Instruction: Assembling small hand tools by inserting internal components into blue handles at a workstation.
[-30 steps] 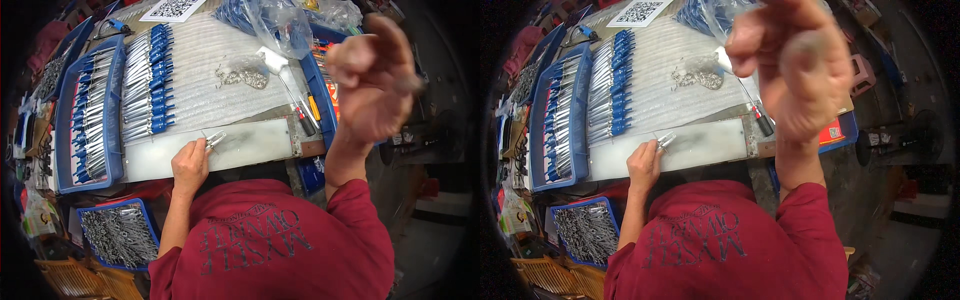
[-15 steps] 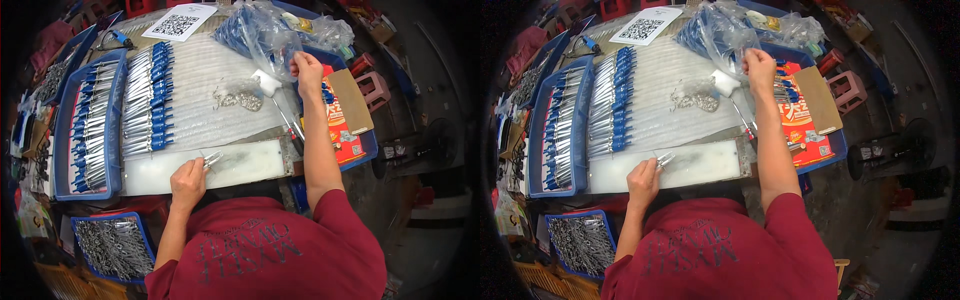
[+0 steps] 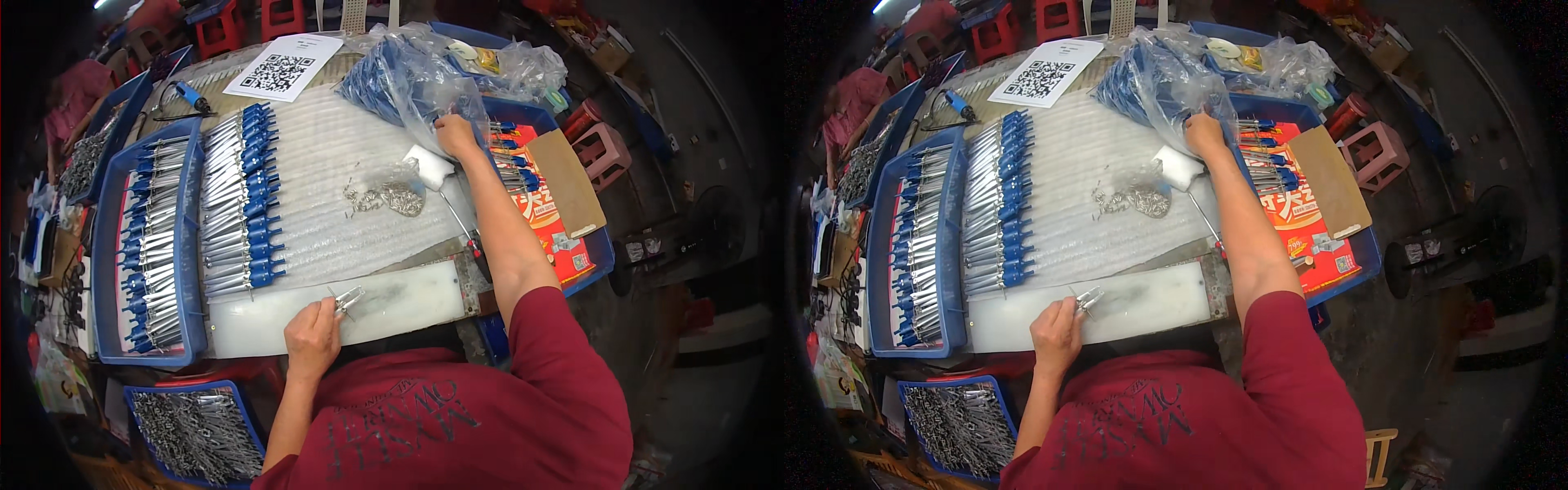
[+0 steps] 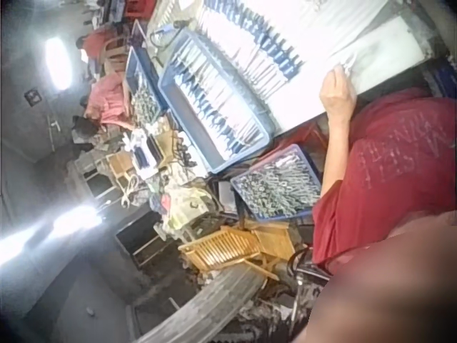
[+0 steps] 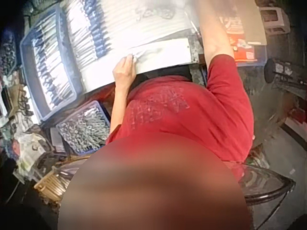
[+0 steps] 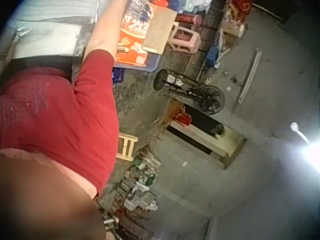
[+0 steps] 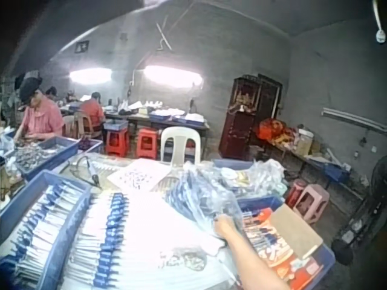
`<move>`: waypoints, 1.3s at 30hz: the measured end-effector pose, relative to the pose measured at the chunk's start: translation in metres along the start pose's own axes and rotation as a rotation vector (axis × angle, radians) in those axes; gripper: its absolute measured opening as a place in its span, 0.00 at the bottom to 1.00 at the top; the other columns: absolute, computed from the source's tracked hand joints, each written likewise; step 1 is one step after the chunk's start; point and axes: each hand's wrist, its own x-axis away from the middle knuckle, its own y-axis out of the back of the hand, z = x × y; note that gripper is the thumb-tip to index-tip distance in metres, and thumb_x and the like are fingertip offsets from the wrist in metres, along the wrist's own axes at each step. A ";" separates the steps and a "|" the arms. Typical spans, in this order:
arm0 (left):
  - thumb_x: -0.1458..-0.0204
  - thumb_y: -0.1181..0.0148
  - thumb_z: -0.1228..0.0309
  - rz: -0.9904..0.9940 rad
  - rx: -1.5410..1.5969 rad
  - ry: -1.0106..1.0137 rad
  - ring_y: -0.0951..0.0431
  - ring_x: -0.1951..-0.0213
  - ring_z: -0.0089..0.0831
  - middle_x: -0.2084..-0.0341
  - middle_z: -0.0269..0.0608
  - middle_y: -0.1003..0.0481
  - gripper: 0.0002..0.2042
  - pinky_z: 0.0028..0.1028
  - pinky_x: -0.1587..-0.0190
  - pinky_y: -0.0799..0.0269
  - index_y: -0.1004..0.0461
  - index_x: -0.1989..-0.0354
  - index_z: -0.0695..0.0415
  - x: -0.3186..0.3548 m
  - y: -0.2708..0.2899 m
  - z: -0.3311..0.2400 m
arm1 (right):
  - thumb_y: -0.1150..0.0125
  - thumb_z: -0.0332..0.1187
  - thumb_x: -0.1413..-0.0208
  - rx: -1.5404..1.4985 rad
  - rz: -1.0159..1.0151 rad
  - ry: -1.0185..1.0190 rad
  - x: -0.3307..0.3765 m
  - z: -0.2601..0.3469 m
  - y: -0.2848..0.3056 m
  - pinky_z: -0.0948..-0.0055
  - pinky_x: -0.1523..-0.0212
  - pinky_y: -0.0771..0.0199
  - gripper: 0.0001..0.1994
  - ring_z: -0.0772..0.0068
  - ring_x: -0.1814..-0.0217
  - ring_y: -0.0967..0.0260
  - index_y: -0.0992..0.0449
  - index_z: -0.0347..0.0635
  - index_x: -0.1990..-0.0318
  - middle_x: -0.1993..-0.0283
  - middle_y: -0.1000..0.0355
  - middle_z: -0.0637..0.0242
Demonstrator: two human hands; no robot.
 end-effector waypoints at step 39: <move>0.63 0.44 0.79 -0.005 0.012 -0.017 0.34 0.81 0.39 0.84 0.42 0.37 0.10 0.33 0.80 0.40 0.34 0.70 0.61 -0.001 0.000 0.000 | 0.51 0.37 0.55 -0.122 0.094 -0.006 -0.010 0.000 0.014 0.66 0.59 0.37 0.16 0.53 0.60 0.34 0.31 0.35 0.61 0.64 0.31 0.49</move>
